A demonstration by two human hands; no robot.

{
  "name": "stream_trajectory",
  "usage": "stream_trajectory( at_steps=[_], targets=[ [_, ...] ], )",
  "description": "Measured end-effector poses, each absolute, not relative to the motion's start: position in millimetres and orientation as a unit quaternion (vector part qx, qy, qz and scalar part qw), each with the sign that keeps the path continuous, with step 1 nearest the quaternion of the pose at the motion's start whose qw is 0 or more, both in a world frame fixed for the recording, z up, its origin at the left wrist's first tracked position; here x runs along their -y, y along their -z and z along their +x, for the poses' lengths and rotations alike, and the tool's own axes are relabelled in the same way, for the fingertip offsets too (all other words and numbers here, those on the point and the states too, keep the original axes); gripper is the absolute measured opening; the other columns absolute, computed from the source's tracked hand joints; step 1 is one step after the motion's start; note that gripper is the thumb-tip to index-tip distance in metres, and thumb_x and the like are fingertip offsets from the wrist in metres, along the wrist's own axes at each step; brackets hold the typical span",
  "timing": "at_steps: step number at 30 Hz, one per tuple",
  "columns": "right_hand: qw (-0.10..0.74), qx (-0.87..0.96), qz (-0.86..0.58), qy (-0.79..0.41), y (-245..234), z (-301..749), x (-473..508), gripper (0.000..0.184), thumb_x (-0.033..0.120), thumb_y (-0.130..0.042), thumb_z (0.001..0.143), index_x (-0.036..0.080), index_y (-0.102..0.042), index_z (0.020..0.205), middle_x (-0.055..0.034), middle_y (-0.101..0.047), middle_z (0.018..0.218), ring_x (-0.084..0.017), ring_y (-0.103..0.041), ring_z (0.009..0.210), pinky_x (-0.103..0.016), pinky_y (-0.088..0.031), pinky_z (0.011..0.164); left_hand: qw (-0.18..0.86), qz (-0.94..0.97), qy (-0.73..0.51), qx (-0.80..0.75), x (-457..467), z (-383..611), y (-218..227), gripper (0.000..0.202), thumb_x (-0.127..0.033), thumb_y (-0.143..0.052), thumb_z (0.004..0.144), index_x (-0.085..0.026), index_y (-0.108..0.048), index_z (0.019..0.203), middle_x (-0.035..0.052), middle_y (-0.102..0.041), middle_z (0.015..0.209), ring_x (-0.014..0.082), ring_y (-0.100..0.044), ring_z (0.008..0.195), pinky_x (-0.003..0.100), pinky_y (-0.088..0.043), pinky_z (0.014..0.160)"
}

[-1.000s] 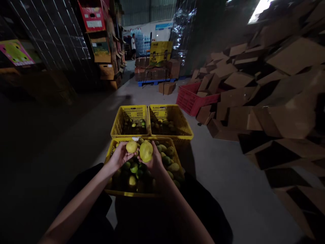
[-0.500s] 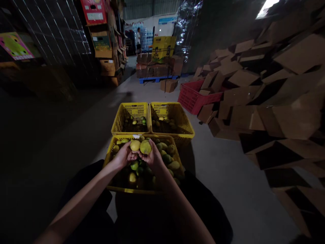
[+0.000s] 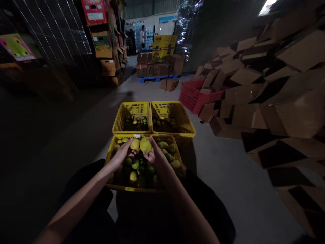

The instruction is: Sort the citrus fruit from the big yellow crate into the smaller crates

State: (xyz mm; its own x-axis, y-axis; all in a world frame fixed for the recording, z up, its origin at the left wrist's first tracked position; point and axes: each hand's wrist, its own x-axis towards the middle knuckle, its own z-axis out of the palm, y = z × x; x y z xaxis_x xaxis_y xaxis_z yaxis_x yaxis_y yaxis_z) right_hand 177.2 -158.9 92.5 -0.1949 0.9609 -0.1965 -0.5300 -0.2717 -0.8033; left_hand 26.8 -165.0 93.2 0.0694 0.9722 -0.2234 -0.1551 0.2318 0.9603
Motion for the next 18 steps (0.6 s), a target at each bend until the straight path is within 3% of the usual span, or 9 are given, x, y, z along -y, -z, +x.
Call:
stream_trajectory(
  at_steps=[3,6,10,14,18],
  targets=[
    [0.546,0.243,-0.343,-0.725,-94.8,180.3,154.6,0.033,0.05,-0.076,0.066,0.024,-0.065,0.084,-0.004,-0.073,0.08,-0.022,-0.069,0.076,-0.032,-0.058,0.057,0.499,0.451,-0.561,-0.483,161.7,23.6,-94.8,0.026,-0.044,-0.072,0.075,-0.021,-0.063,0.086,0.0015,-0.067,0.086,0.0153,-0.061,0.081,0.023,-0.049,0.072],
    [0.61,0.254,-0.324,-0.677,-95.6,181.2,153.2,0.032,0.041,-0.08,0.062,0.026,-0.065,0.085,-0.0022,-0.074,0.089,-0.025,-0.069,0.092,-0.036,-0.06,0.071,0.459,0.474,-0.603,-0.448,162.4,21.7,-96.8,0.032,-0.03,-0.078,0.07,-0.023,-0.061,0.096,0.0003,-0.065,0.097,0.0161,-0.059,0.094,0.024,-0.046,0.086],
    [0.633,0.285,-0.306,-0.651,-96.8,178.7,156.3,0.035,0.04,-0.079,0.062,0.028,-0.065,0.091,-0.0018,-0.073,0.09,-0.025,-0.068,0.096,-0.039,-0.059,0.077,0.465,0.483,-0.615,-0.415,168.4,23.7,-100.0,0.049,-0.022,-0.082,0.062,-0.025,-0.056,0.103,0.0008,-0.064,0.099,0.0154,-0.062,0.09,0.026,-0.047,0.085],
    [0.642,0.324,-0.331,-0.61,-100.6,179.9,160.9,0.046,0.036,-0.084,0.054,0.027,-0.064,0.094,0.0007,-0.071,0.09,-0.022,-0.067,0.085,-0.035,-0.056,0.075,0.481,0.483,-0.609,-0.405,172.0,25.3,-106.7,0.042,-0.021,-0.082,0.062,-0.024,-0.059,0.097,0.0018,-0.065,0.099,0.0182,-0.062,0.092,0.027,-0.047,0.085],
    [0.587,0.494,-0.396,-0.505,-102.0,184.7,166.7,0.053,0.023,-0.088,0.047,0.026,-0.066,0.095,-0.0003,-0.07,0.093,-0.021,-0.063,0.085,-0.032,-0.051,0.077,0.479,0.46,-0.621,-0.416,171.7,20.1,-115.1,0.046,-0.018,-0.085,0.056,-0.024,-0.061,0.095,0.0009,-0.066,0.098,0.0207,-0.061,0.099,0.028,-0.047,0.088]
  ],
)
